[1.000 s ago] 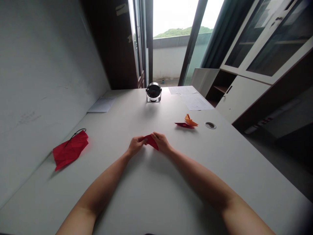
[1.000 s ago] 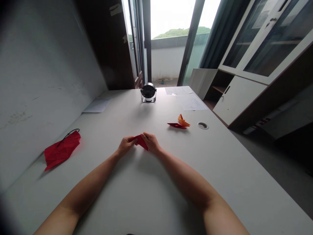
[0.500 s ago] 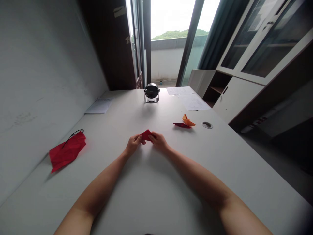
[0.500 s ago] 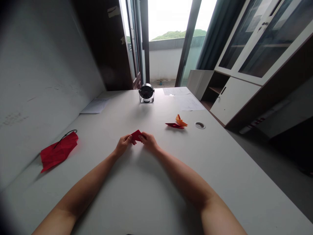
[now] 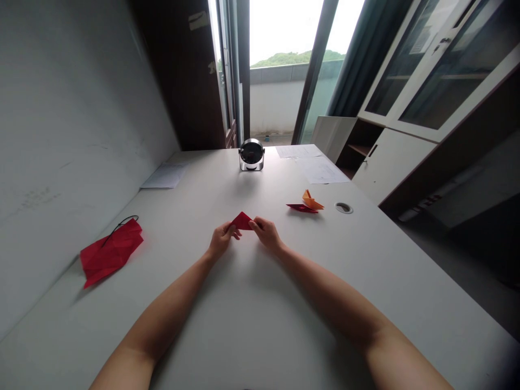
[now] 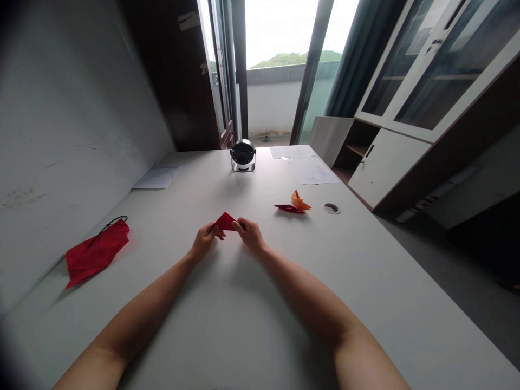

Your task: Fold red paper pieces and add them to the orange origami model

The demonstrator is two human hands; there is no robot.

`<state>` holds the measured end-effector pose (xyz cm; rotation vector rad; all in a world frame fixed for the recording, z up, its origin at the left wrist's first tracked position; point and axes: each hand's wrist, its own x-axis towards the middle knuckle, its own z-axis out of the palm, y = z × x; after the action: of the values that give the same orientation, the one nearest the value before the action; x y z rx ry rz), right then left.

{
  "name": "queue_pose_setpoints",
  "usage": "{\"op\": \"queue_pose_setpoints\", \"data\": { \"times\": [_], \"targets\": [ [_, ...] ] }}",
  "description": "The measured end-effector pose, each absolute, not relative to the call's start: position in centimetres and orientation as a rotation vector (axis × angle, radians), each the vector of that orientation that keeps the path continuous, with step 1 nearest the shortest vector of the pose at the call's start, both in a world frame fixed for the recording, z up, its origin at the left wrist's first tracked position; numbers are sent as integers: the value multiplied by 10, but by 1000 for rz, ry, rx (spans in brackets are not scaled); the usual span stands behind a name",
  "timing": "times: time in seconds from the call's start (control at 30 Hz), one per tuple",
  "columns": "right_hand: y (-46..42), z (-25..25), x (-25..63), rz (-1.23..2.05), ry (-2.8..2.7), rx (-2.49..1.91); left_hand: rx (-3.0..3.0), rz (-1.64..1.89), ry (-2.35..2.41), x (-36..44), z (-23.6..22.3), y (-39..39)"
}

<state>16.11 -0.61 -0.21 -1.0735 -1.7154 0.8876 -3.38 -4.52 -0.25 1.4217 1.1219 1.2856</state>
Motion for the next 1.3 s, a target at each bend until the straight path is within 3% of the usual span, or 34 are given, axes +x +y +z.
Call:
{"op": "queue_pose_setpoints", "data": {
  "times": [0.53, 1.3],
  "targets": [
    [-13, -1, 160, 1108, -1996, -898, 1367, 1243, 1174, -33, -3, -46],
    [-3, -10, 163, 1086, -1683, -944, 1315, 1410, 1256, -33, 2, -46]
  ]
}}
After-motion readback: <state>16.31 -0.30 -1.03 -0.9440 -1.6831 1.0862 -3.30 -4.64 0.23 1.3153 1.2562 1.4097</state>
